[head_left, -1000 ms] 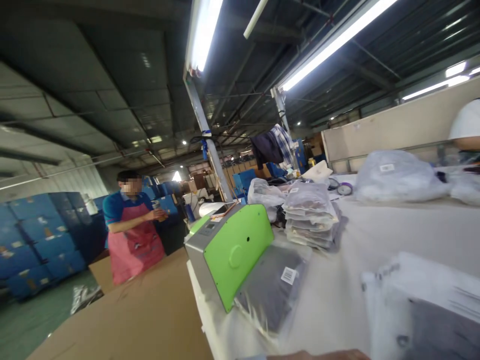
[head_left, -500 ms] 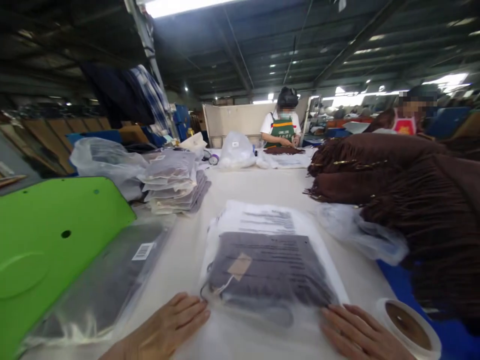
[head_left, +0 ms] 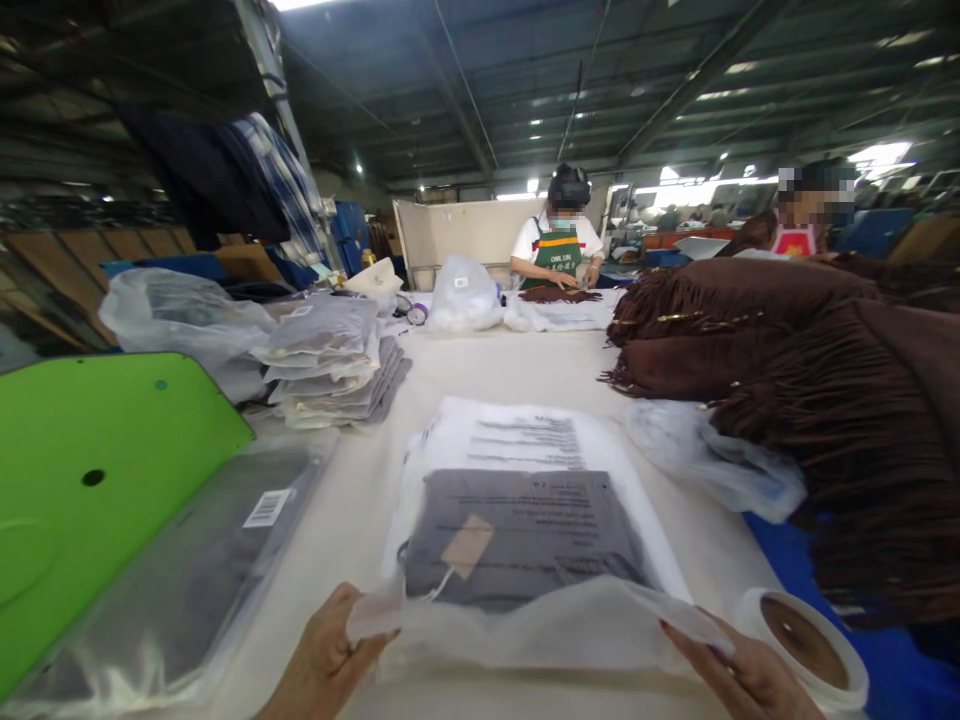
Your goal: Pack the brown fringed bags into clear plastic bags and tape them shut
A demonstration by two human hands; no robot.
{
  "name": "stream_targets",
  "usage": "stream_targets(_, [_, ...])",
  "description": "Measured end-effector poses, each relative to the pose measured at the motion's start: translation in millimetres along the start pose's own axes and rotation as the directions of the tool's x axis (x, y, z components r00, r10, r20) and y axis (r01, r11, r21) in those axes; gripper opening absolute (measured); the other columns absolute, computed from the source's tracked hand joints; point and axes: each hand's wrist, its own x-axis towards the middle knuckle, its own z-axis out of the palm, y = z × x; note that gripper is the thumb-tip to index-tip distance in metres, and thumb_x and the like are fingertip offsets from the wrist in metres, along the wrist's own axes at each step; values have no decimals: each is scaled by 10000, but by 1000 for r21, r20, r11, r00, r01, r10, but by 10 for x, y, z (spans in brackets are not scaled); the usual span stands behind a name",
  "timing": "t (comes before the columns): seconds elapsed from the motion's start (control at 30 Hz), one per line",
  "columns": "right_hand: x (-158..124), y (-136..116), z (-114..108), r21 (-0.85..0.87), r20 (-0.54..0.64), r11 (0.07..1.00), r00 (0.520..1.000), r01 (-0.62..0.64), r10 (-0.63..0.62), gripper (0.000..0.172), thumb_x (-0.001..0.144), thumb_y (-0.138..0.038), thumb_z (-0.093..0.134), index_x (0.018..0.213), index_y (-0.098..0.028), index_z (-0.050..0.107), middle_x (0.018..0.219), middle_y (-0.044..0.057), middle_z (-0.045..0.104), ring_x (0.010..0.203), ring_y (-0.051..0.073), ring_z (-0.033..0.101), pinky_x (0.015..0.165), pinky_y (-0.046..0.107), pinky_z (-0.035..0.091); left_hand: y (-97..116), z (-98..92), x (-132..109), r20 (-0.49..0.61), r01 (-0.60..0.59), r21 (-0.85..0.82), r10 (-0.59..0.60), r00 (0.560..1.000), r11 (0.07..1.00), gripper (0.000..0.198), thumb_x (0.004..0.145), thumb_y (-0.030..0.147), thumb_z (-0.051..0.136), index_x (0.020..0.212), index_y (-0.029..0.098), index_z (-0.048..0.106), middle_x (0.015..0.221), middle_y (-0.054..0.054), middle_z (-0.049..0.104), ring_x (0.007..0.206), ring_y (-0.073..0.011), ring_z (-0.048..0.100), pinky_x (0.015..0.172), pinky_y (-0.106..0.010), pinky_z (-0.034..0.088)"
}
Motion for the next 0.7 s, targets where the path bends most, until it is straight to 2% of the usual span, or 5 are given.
stream_targets(0.13, [60,33,95,10,-84,997,993,-80,80,358,860,-509,379,946,-285,644,709,-18,671,780,184,659,615,189,505,-28,142,126,-150,260,-114,-276,949,959,483,723,621,502,614,166,620,571,-24,630,561,-184,596,560,-257,507])
stream_targets(0.23, [88,27,174,-49,-163,986,976,-157,147,406,861,-538,338,910,-286,652,584,-23,643,615,182,645,510,202,482,-26,210,200,-194,327,-189,-362,912,926,491,683,634,516,642,160,640,611,-30,660,598,-196,619,560,-245,516])
stream_targets(0.43, [175,53,284,-121,-149,942,944,-313,295,449,862,-546,282,986,-295,633,623,-7,663,583,200,638,489,243,447,108,196,243,-206,355,-162,-383,900,921,396,719,492,510,937,216,692,863,17,706,897,-202,640,751,-218,508])
stream_targets(0.57, [244,111,373,-245,-94,886,919,-393,382,469,854,-532,245,962,-314,646,785,12,699,685,231,655,536,287,449,7,248,226,-249,393,66,-366,897,917,376,772,465,446,885,209,698,781,28,701,739,-166,655,625,-173,506])
stream_targets(0.7, [275,32,393,-267,-93,843,884,-466,459,516,860,-534,196,1032,-321,633,927,32,699,722,232,651,591,314,449,-143,314,188,-217,308,286,-252,943,907,325,824,328,390,922,239,687,947,35,694,840,-157,648,727,-180,489])
